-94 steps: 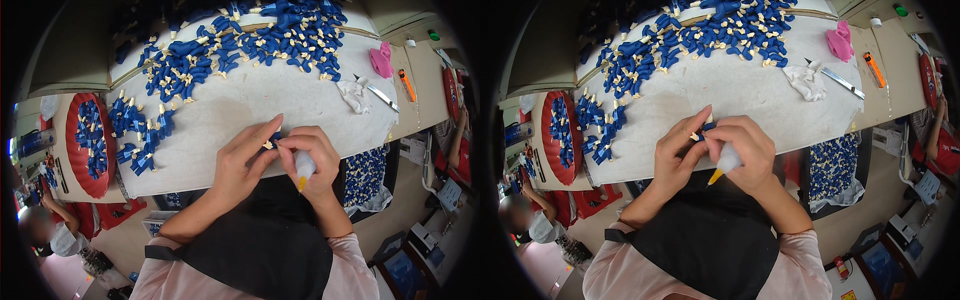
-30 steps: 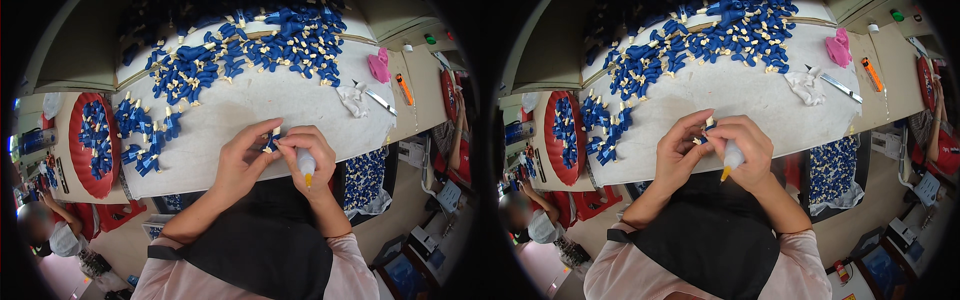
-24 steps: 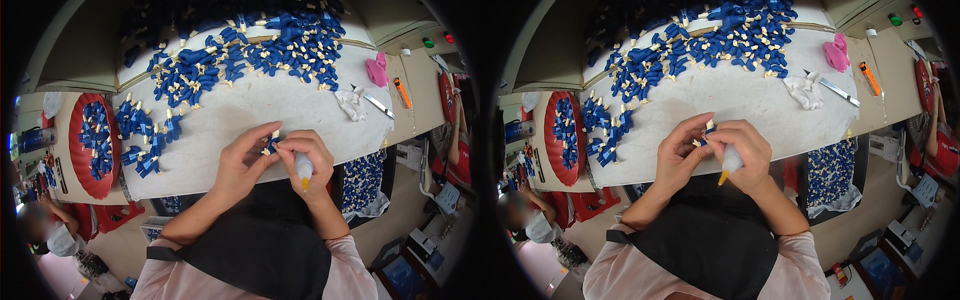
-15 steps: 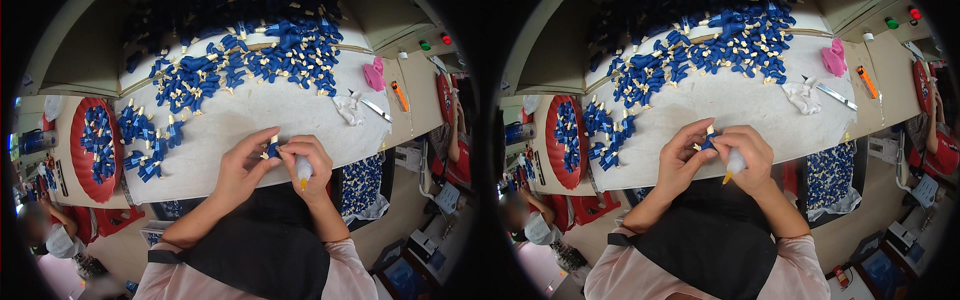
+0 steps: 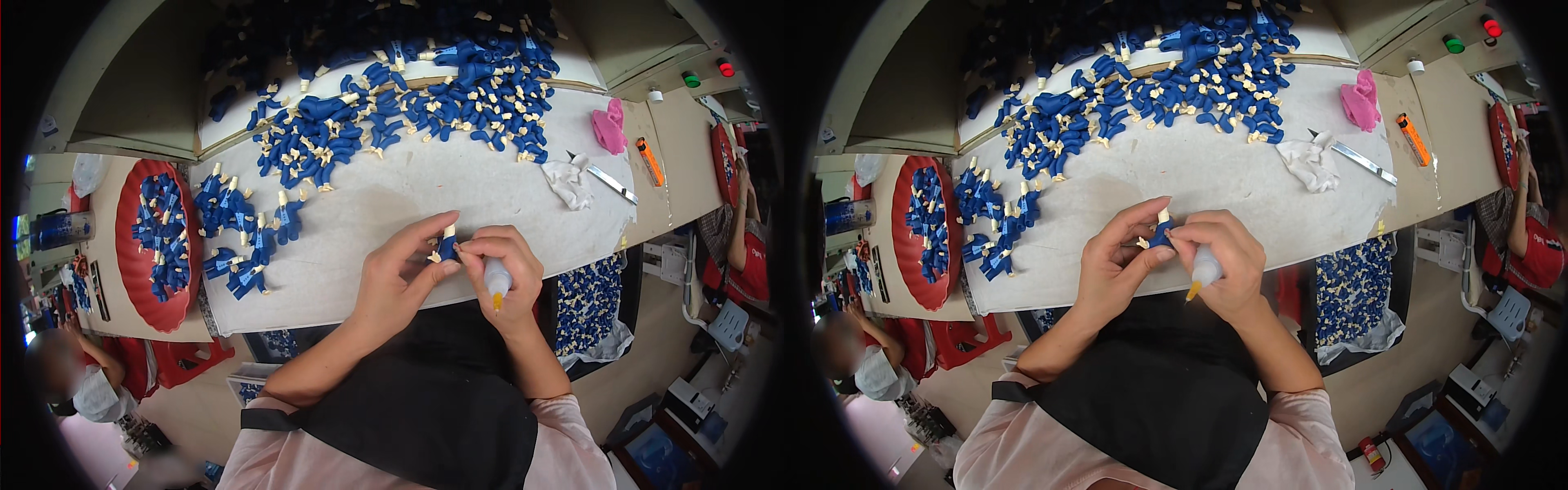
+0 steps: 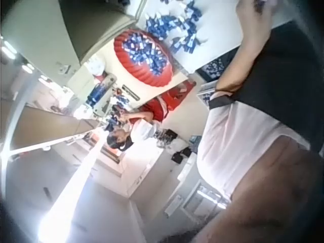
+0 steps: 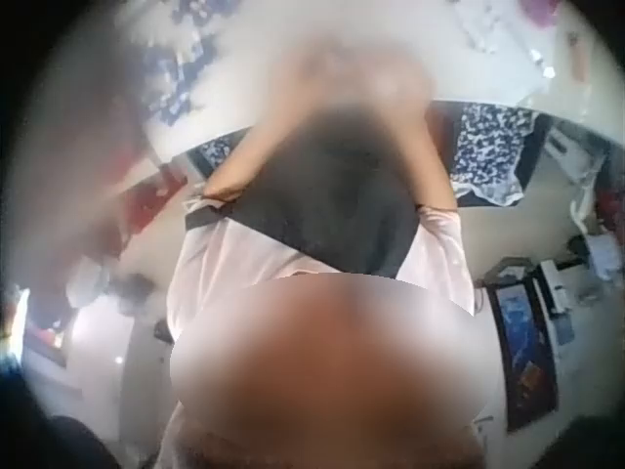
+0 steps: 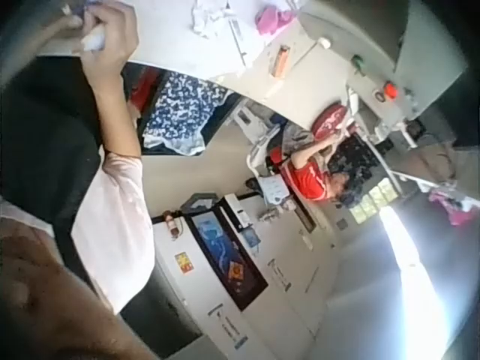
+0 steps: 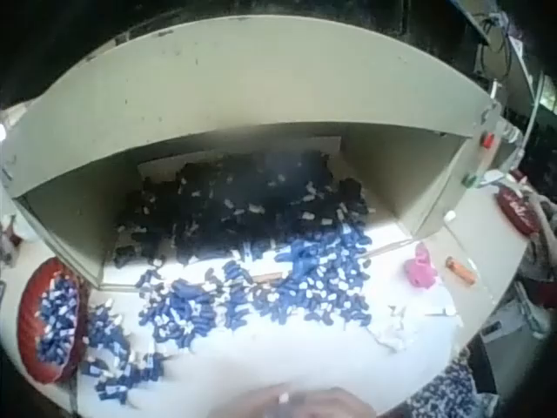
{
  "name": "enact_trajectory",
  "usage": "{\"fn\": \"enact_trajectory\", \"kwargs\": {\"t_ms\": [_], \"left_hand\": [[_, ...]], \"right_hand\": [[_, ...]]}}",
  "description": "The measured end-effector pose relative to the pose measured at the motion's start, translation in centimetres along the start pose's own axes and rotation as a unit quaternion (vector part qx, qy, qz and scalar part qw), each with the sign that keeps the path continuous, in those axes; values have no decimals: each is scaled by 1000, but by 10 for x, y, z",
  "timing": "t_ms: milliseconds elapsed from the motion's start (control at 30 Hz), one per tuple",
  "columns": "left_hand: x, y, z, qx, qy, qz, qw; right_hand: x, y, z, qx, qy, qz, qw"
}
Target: The person applies glue from a bottle to small figurine parts and assembles them by hand on a workbench.
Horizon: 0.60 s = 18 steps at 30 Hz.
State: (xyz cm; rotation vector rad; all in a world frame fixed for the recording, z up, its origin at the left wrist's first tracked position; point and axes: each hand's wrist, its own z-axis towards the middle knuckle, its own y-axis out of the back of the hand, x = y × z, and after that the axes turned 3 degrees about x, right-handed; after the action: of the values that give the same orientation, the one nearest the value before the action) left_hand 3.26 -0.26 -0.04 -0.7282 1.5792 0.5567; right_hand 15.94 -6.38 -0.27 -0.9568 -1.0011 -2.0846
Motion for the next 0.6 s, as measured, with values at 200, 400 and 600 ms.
{"fn": "enact_trajectory", "kwargs": {"t_ms": [200,400,600], "left_hand": [[1,0,1,7,7,-4,1000],[2,1,0,2,3,7,1000],[1,2,0,10,6,4,1000]], "right_hand": [[-5,3,-3,7,5,-12,1000],[-6,1,-2,0,28,-9,1000],[1,2,0,6,38,-21,999]]}}
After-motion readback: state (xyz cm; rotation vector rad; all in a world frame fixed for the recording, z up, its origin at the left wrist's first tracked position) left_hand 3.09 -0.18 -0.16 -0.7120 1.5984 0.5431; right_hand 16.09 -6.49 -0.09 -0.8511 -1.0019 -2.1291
